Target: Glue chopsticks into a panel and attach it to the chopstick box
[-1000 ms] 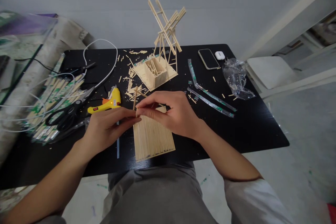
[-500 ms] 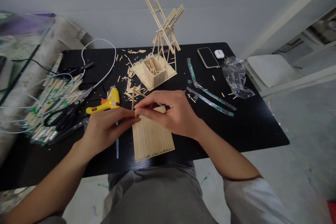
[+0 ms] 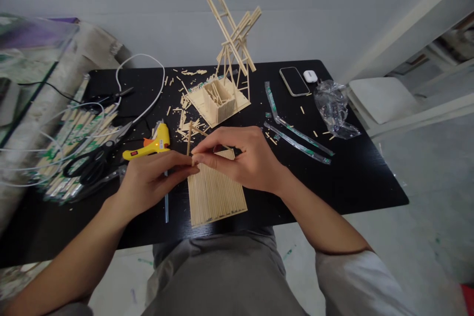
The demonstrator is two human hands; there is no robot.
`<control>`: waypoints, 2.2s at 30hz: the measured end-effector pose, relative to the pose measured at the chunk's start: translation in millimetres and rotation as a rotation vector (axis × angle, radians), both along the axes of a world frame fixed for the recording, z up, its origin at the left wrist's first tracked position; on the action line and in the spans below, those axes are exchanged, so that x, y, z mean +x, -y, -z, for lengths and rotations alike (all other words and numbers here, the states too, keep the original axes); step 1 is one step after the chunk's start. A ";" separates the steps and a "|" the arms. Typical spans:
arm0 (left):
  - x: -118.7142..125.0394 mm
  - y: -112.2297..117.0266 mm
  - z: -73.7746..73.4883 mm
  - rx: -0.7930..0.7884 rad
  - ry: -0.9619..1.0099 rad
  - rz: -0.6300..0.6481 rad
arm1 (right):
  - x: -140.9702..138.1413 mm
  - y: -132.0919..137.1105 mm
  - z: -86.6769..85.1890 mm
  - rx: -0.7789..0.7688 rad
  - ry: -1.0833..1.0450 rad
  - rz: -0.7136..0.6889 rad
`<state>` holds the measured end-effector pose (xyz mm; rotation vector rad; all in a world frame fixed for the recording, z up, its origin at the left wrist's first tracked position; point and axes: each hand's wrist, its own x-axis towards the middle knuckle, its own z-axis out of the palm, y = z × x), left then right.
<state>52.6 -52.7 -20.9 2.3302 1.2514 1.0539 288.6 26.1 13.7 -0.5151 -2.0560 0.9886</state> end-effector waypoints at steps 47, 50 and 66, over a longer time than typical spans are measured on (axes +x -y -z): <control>8.4 -45.3 -32.4 0.131 -0.001 -0.183 | -1.0 -2.3 2.3 0.016 -0.050 -0.015; 7.6 -45.4 -34.1 0.115 -0.003 -0.176 | -1.5 -2.3 2.4 0.012 -0.048 -0.017; 8.1 -43.8 -38.2 0.097 -0.017 -0.160 | -0.3 -2.3 4.0 0.014 -0.049 -0.018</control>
